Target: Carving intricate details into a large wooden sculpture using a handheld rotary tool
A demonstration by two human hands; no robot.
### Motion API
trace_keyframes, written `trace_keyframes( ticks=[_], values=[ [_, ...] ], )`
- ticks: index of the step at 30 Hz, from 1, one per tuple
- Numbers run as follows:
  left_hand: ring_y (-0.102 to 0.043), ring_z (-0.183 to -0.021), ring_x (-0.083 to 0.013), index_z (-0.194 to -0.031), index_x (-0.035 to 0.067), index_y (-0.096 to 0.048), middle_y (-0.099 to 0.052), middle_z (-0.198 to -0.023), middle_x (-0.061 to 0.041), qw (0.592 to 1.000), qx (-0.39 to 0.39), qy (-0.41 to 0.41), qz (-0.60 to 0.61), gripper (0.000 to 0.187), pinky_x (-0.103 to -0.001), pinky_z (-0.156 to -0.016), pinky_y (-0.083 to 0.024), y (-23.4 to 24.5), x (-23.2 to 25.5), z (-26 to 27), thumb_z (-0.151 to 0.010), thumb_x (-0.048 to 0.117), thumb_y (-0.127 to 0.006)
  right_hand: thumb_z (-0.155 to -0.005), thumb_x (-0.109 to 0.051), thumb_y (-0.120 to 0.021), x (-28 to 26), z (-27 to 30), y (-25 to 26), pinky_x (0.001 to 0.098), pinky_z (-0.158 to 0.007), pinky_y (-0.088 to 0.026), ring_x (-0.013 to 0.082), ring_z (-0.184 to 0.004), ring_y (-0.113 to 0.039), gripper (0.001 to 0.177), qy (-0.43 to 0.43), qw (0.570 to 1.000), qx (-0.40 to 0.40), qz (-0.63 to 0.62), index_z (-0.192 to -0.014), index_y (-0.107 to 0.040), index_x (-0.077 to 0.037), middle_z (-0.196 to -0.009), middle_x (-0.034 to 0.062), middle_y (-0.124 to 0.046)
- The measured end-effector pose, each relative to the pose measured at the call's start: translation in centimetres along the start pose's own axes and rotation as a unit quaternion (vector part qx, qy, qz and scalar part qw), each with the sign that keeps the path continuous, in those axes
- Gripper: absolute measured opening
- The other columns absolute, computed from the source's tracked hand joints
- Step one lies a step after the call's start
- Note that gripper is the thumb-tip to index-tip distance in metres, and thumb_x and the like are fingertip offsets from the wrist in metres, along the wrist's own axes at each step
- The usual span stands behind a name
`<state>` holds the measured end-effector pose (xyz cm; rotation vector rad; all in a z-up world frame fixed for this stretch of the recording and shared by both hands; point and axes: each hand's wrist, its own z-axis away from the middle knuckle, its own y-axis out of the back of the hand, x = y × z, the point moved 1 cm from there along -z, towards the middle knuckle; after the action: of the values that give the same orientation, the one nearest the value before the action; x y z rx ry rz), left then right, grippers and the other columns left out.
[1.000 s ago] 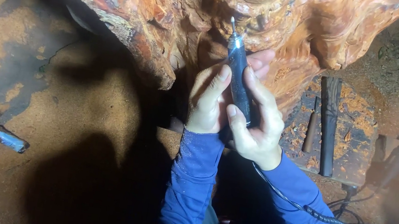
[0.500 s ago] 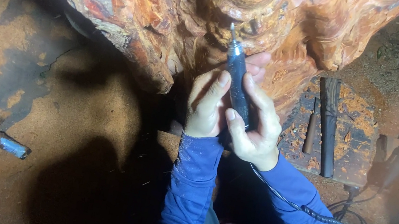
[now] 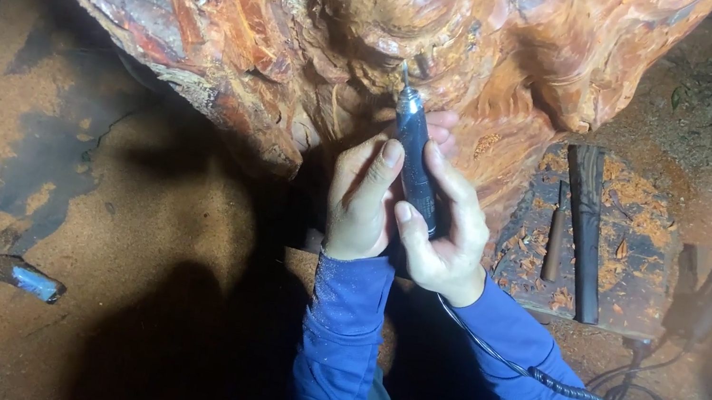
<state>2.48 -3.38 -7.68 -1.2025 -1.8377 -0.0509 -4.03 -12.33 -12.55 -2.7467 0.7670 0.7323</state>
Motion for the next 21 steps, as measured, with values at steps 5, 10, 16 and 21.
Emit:
trace_keyframes(
  ticks=[5,10,16,21],
  values=[
    [-0.058,-0.129,-0.0369,-0.124,-0.011,-0.061,-0.056,-0.139,-0.029,0.999,0.006,0.016,0.038,0.041,-0.055,-0.116,-0.045,0.07,-0.27,0.10,-0.110,0.026,-0.048,-0.090,-0.001,-0.070,0.28,-0.20,-0.08,0.0434,-0.097,-0.058,0.0355,-0.122,-0.065,0.053,0.000,1.000,-0.006,-0.004,-0.139,-0.054,0.012,-0.134,0.0282,-0.064],
    [-0.058,-0.128,-0.0381,-0.123,-0.011,-0.062,-0.057,-0.137,-0.029,0.999,0.010,0.011,0.029,0.039,-0.056,-0.115,-0.045,-0.16,-0.03,0.14,-0.109,0.024,-0.048,-0.091,-0.002,-0.071,0.57,-0.22,-0.05,0.0433,-0.096,-0.058,0.0350,-0.121,-0.065,0.053,0.004,1.000,-0.005,-0.002,-0.140,-0.054,0.011,-0.134,0.0283,-0.064],
    [-0.059,-0.127,-0.0384,-0.124,-0.010,-0.061,-0.057,-0.137,-0.029,1.000,-0.001,0.002,-0.020,0.040,-0.053,-0.114,-0.047,-0.13,-0.09,-0.09,-0.110,0.024,-0.045,-0.091,-0.001,-0.070,0.36,-0.07,-0.19,0.0454,-0.098,-0.057,0.0373,-0.124,-0.063,0.055,-0.005,1.000,0.003,-0.011,-0.141,-0.051,0.013,-0.136,0.0304,-0.062],
    [-0.060,-0.126,-0.0375,-0.124,-0.012,-0.060,-0.057,-0.136,-0.029,0.999,0.002,0.003,-0.035,0.043,-0.051,-0.112,-0.049,-0.10,-0.28,-0.01,-0.110,0.025,-0.043,-0.093,-0.001,-0.068,0.11,-0.18,-0.22,0.0461,-0.099,-0.057,0.0385,-0.125,-0.062,0.054,-0.006,1.000,0.004,-0.011,-0.141,-0.050,0.013,-0.137,0.0306,-0.061]
  ],
)
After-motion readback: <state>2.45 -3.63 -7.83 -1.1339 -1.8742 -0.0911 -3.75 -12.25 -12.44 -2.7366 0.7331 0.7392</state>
